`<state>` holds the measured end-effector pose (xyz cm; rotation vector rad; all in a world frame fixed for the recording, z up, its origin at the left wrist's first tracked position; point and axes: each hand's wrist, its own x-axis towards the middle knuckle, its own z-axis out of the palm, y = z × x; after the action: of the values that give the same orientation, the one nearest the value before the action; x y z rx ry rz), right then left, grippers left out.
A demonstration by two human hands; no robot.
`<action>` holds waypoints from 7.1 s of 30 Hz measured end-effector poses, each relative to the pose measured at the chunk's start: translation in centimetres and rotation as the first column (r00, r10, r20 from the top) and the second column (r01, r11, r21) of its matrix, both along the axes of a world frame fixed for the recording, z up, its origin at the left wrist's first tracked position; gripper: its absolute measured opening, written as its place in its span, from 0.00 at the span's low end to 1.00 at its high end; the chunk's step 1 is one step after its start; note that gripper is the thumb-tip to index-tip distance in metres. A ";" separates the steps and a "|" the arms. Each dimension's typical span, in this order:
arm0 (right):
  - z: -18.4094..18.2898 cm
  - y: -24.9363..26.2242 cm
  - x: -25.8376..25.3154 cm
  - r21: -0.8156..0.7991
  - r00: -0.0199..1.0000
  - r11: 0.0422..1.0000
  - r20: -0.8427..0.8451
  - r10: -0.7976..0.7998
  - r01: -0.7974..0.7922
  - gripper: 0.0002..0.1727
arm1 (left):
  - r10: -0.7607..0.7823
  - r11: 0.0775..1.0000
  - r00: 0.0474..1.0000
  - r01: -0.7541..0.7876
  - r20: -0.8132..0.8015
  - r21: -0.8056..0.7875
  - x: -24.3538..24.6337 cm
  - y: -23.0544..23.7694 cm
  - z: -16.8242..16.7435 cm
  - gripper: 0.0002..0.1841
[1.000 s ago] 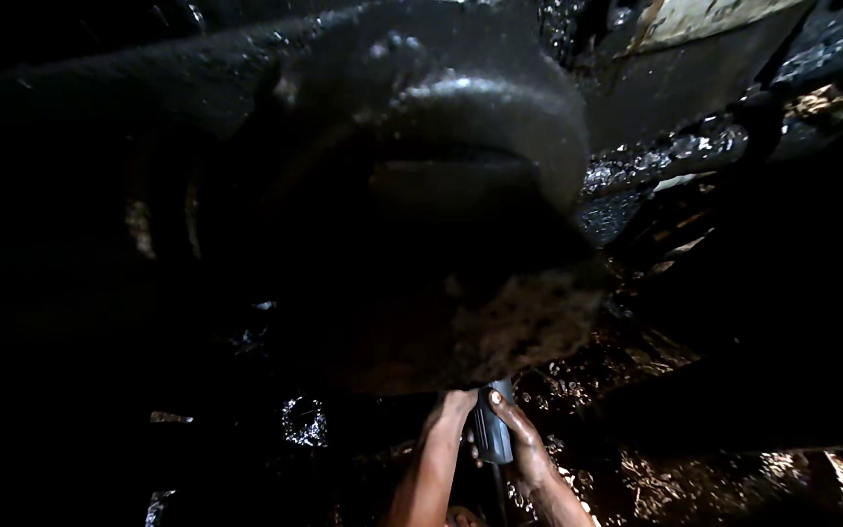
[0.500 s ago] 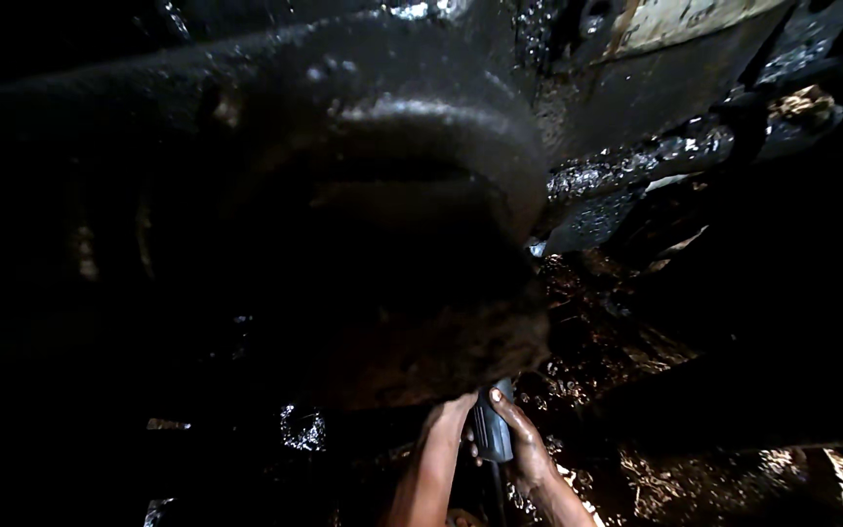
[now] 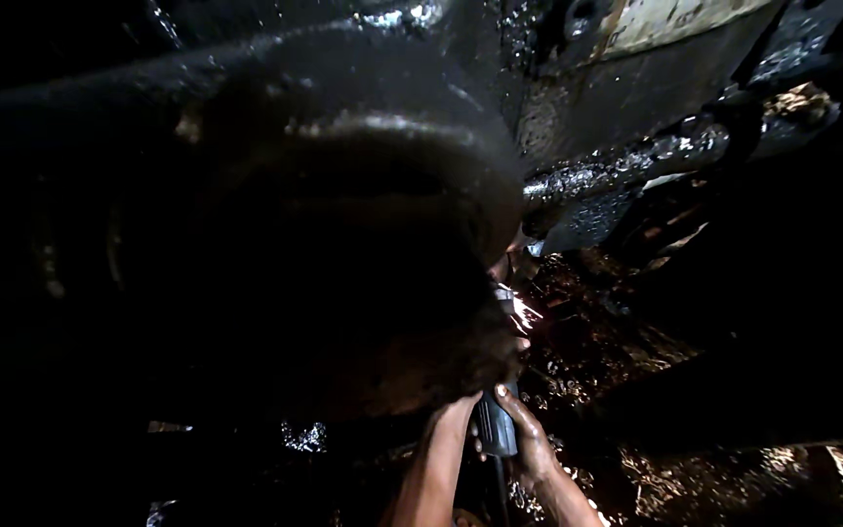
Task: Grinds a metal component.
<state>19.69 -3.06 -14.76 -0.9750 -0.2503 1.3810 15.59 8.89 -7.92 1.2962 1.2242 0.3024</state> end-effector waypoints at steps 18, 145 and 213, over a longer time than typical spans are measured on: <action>0.2 0.1 1.1 0.016 1.000 1.000 0.007 -0.007 0.007 0.31 | -0.069 0.997 0.998 0.069 -0.013 0.021 0.8 -0.4 1.1 0.33; 0.3 -4.9 -8.2 -0.115 0.608 0.993 0.787 0.106 -0.025 0.36 | 0.495 0.861 0.482 -0.157 0.723 -0.484 -12.7 -5.3 -4.0 0.22; 0.6 -4.2 -7.2 -0.021 0.743 0.997 0.665 0.067 -0.072 0.38 | 0.447 0.888 0.690 -0.265 0.569 -0.376 -10.9 -4.9 -1.3 0.09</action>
<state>12.53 -7.26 -14.12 -1.4488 -0.8394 1.0402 4.68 4.00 -9.22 0.6048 0.8610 0.7787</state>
